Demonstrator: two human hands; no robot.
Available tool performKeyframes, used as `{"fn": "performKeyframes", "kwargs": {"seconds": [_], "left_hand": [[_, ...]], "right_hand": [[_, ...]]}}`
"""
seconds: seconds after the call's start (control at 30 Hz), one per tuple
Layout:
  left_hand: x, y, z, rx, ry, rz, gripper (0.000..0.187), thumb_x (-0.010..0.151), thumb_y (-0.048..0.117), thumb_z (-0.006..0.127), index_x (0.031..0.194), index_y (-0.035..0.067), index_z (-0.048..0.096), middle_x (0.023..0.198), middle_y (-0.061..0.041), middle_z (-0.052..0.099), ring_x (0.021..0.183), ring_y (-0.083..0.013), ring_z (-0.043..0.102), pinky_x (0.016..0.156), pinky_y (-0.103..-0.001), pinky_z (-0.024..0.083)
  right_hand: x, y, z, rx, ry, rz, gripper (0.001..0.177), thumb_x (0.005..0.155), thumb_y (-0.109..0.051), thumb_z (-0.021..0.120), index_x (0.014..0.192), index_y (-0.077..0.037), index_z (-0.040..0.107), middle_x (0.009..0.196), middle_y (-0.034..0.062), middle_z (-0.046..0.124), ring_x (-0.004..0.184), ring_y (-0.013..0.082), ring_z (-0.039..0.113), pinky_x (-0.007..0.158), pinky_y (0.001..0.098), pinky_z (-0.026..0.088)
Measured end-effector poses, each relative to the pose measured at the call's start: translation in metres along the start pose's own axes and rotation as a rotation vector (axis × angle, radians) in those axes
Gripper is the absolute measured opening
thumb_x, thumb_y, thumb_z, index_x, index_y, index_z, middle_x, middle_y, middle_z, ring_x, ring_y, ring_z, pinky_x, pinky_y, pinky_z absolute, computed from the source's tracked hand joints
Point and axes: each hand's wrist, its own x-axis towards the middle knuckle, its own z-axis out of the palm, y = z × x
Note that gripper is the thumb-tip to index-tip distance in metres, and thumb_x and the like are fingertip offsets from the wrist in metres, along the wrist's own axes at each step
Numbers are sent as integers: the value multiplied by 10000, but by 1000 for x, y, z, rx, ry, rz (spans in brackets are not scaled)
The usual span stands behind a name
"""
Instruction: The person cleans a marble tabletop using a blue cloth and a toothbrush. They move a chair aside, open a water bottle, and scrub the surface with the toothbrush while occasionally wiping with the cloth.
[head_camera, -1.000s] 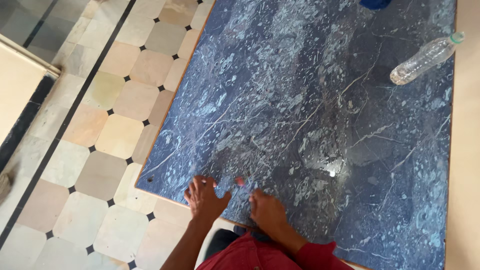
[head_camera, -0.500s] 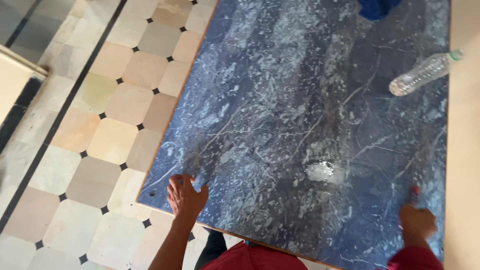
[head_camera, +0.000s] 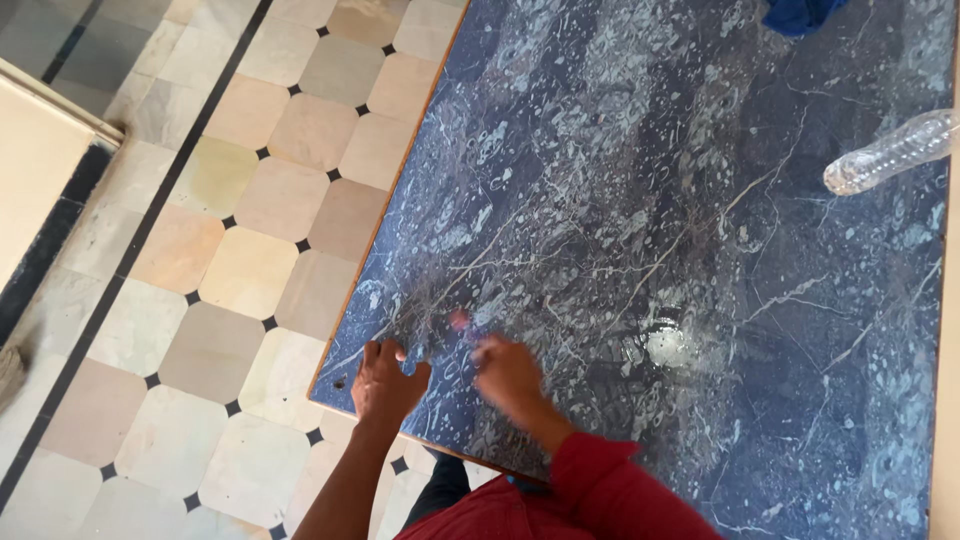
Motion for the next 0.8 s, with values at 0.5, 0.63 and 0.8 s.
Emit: {"fn": "performKeyframes", "kwargs": {"seconds": [0.5,0.63,0.8], "left_hand": [[15,-7,-15,-27,-111,-17,348,775,367,748,975,94,669,1097,-102,632,928,-334,693,829,-482,545],[17,-14,-16,-43,-101,26,360,761,370,766,964,88,674,1071,-111,645,919,-341,690,813,-485,545],[19,-19,-16,-60,-93,83,346,776,356,765,968,85,667,1053,-124,650,880,-344,697,786,-484,550]], "right_hand": [[8,219,-184,-87,886,309,298,905,-291,680,1041,-42,767,966,260,731,912,465,708,827,542,549],[-18,238,-184,-285,913,381,335,1008,-293,677,898,18,740,939,255,725,854,475,703,795,554,552],[-20,127,-93,-200,707,204,233,896,-243,652,963,-32,724,841,233,732,792,404,723,759,500,569]]}}
